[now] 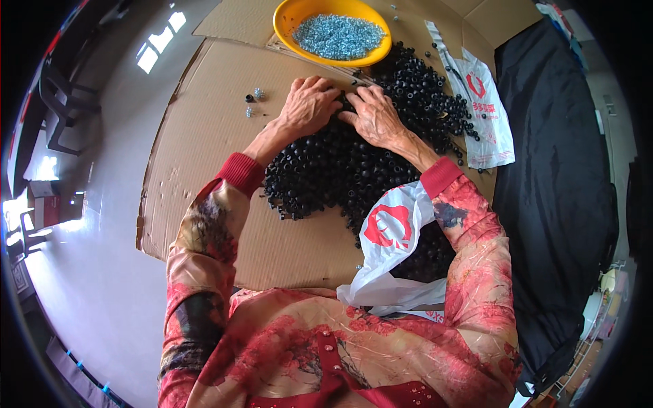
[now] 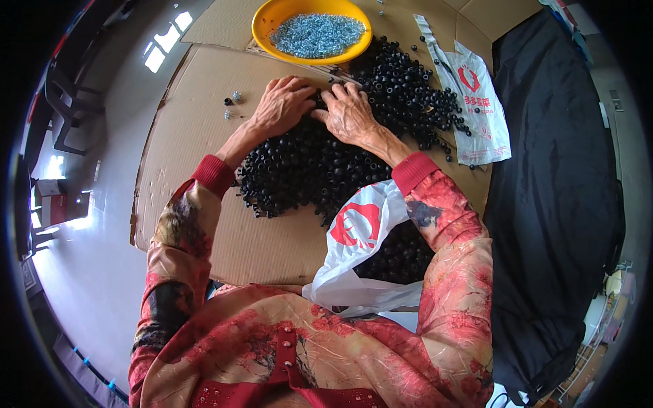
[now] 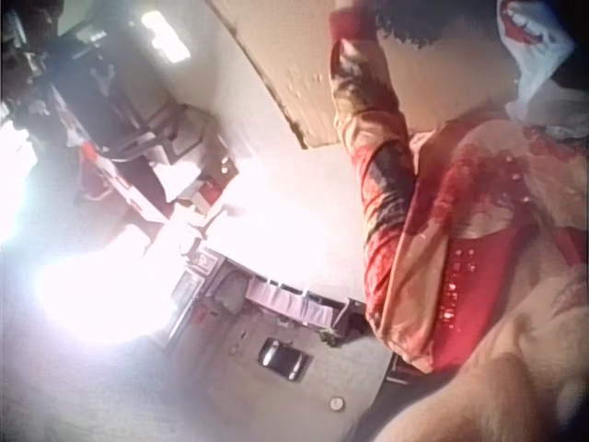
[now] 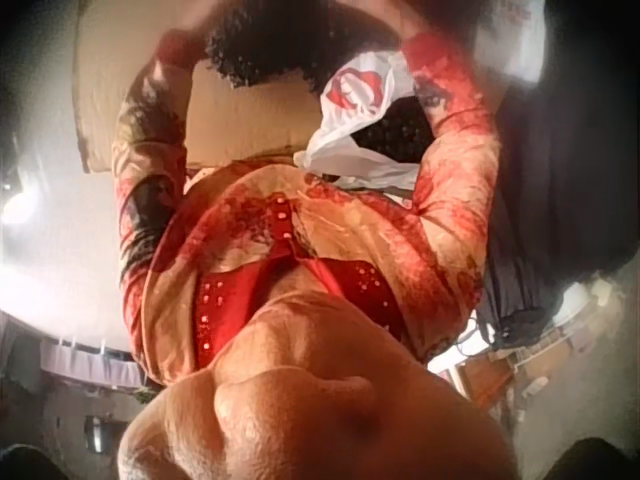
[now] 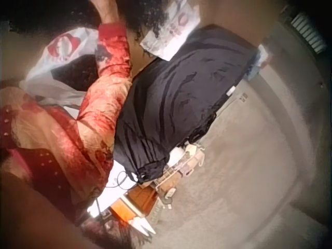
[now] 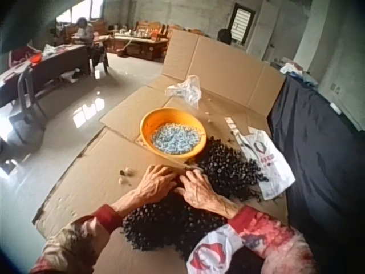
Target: The person is manually inserting small light-blue plastic pins into larger black plastic components on a work surface.
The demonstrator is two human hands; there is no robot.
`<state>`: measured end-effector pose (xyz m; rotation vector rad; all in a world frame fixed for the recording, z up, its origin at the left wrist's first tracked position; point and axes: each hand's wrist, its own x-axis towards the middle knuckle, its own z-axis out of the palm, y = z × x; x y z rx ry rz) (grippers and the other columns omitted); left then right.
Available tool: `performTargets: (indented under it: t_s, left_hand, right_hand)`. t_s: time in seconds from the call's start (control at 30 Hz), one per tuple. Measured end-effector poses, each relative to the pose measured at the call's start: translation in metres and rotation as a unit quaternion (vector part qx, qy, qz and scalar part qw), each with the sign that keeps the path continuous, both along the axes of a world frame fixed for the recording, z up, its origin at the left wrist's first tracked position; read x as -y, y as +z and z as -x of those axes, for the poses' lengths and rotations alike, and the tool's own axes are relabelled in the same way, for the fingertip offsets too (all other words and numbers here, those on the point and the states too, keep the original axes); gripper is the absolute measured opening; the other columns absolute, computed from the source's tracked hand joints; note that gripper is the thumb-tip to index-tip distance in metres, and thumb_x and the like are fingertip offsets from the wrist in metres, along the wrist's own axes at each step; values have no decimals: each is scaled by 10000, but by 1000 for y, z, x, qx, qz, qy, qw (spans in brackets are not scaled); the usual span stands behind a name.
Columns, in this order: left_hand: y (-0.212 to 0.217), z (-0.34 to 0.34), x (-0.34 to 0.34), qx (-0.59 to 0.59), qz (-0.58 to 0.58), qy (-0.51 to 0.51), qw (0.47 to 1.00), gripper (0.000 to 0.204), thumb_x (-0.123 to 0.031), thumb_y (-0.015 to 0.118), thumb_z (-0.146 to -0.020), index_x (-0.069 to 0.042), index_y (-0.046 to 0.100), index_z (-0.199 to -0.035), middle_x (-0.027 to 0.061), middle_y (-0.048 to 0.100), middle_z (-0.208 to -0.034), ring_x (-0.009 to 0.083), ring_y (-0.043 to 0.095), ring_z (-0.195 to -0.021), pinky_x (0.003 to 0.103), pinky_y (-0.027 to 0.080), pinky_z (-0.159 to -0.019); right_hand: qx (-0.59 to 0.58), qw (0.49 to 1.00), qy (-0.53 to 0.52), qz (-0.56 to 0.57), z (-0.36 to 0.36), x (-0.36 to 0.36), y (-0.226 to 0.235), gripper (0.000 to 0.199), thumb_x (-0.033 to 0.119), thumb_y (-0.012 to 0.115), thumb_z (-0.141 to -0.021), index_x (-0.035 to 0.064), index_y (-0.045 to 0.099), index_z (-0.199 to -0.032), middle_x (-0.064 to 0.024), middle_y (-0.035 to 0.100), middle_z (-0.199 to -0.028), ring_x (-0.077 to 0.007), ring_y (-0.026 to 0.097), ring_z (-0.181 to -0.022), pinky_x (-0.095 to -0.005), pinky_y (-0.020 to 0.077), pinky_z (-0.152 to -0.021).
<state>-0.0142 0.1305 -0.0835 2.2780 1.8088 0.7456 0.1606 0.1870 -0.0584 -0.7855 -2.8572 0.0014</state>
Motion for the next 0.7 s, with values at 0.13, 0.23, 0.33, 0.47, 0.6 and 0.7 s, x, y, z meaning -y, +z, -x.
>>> performTargets:
  t_s: [0.13,0.23,0.33,0.47,0.6,0.7]
  left_hand:
    - [2,-3,23,22,-26,-33,999,284,-229,540,-842,-53,594,-1058,84,541,-1137,235,447,-1124,377,309,-948]
    - [-1,-3,33,17,-65,-42,997,284,-262,587,-801,-78,617,-1015,62,567,-1076,217,477,-1058,370,327,-882]
    - [6,2,47,13,-48,-43,998,289,-270,589,-804,-81,616,-1020,61,562,-1082,216,470,-1071,373,326,-885]
    - [20,5,68,-23,30,-16,999,350,-256,580,-822,-88,553,-1128,109,485,-1215,286,413,-1166,418,315,-948]
    - [26,-12,87,-25,-14,12,1000,456,-279,614,-797,-111,497,-1204,136,444,-1267,338,363,-1212,479,286,-979]
    - [21,-32,97,-20,-3,-15,1000,488,-329,618,-788,-118,494,-1210,125,442,-1271,324,369,-1207,506,261,-989]
  right_hand:
    - [33,998,3,57,-10,18,11,399,300,602,-805,-1,555,-1062,-140,520,-1001,-315,478,-950,-406,422,-817]
    - [31,997,16,75,-22,24,11,392,330,580,-820,8,552,-1042,-143,521,-984,-326,489,-937,-435,428,-787]
    - [32,992,22,117,-26,29,23,373,359,560,-832,33,551,-1015,-139,530,-973,-340,511,-923,-464,438,-763]
    - [64,991,-2,118,-28,18,46,402,278,604,-803,16,539,-1101,-132,537,-1032,-307,522,-927,-396,416,-838]
    - [45,993,70,86,-31,23,34,435,290,620,-787,58,519,-1140,-126,504,-1096,-315,483,-1005,-427,410,-840]
    - [55,989,97,99,-35,30,26,458,311,630,-777,92,506,-1160,-123,485,-1126,-325,464,-1028,-451,407,-829]
